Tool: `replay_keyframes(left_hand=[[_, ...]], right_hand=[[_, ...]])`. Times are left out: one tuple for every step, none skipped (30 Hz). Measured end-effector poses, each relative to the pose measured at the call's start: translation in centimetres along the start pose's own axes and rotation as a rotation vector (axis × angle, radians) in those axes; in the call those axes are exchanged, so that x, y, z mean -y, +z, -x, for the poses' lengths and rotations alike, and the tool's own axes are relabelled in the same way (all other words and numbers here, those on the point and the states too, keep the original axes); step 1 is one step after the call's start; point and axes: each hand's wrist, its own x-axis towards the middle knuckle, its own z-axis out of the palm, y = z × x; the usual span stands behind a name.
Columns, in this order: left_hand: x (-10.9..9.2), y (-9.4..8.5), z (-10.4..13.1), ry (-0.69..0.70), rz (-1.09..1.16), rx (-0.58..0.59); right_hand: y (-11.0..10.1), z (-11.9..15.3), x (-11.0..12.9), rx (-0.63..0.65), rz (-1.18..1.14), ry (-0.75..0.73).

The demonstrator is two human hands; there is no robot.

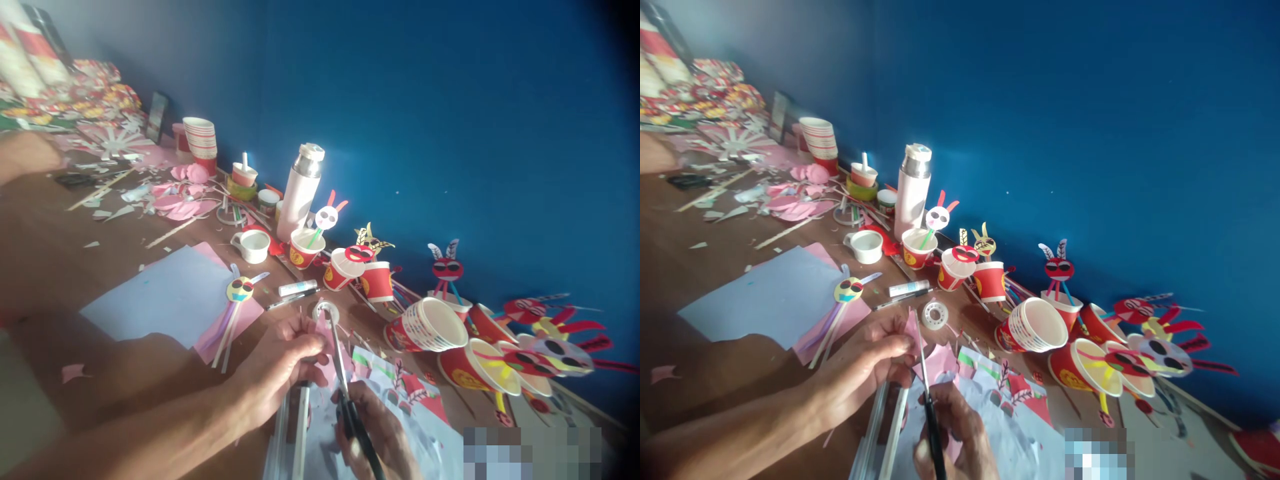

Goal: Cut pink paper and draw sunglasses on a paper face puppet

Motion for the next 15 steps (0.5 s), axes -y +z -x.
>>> replay_keyframes(left_hand=[[0.0, 0.01, 0.02, 0.002, 0.001, 0.004], [0.02, 0.02, 0.04, 0.005, 0.003, 0.008], [0.05, 0.03, 0.04, 0.007, 0.004, 0.013], [0.08, 0.04, 0.04, 0.008, 0.003, 0.017], [0.1, 0.04, 0.03, 0.01, 0.002, 0.018], [0.12, 0.05, 0.01, 0.012, 0.001, 0.015], [0.13, 0.04, -0.02, 0.011, 0.002, 0.006], [0.14, 0.03, -0.04, 0.009, 0.003, -0.003], [0.14, 0.01, -0.07, 0.006, 0.004, -0.014], [0.14, -0.01, -0.09, 0.005, 0.003, -0.018], [0.15, -0.03, -0.1, 0.005, 0.0, -0.015], [0.15, -0.04, -0.09, 0.007, -0.003, -0.008], [0.16, -0.04, -0.07, 0.01, -0.006, -0.001], [0.15, -0.03, -0.04, 0.011, -0.007, 0.001], [0.14, 0.01, -0.01, 0.01, -0.006, -0.002]], right_hand=[[0.06, -0.01, 0.13, -0.004, 0.0, 0.008], [0.11, -0.03, 0.2, -0.006, -0.011, 0.016], [0.15, -0.05, 0.22, -0.006, -0.029, 0.019], [0.17, -0.08, 0.19, -0.001, -0.05, 0.018], [0.16, -0.1, 0.12, 0.006, -0.066, 0.013], [0.14, -0.12, 0.05, 0.016, -0.076, 0.004], [0.08, -0.13, -0.02, 0.027, -0.075, -0.007], [0.01, -0.13, -0.06, 0.041, -0.068, -0.019], [-0.08, -0.13, -0.06, 0.061, -0.062, -0.036], [-0.17, -0.13, -0.03, 0.083, -0.057, -0.055], [-0.25, -0.12, 0.04, 0.101, -0.049, -0.076], [-0.31, -0.09, 0.13, 0.109, -0.036, -0.094], [-0.35, -0.06, 0.24, 0.105, -0.016, -0.101], [-0.36, -0.01, 0.37, 0.09, 0.01, -0.094], [-0.35, 0.05, 0.5, 0.069, 0.039, -0.078]])
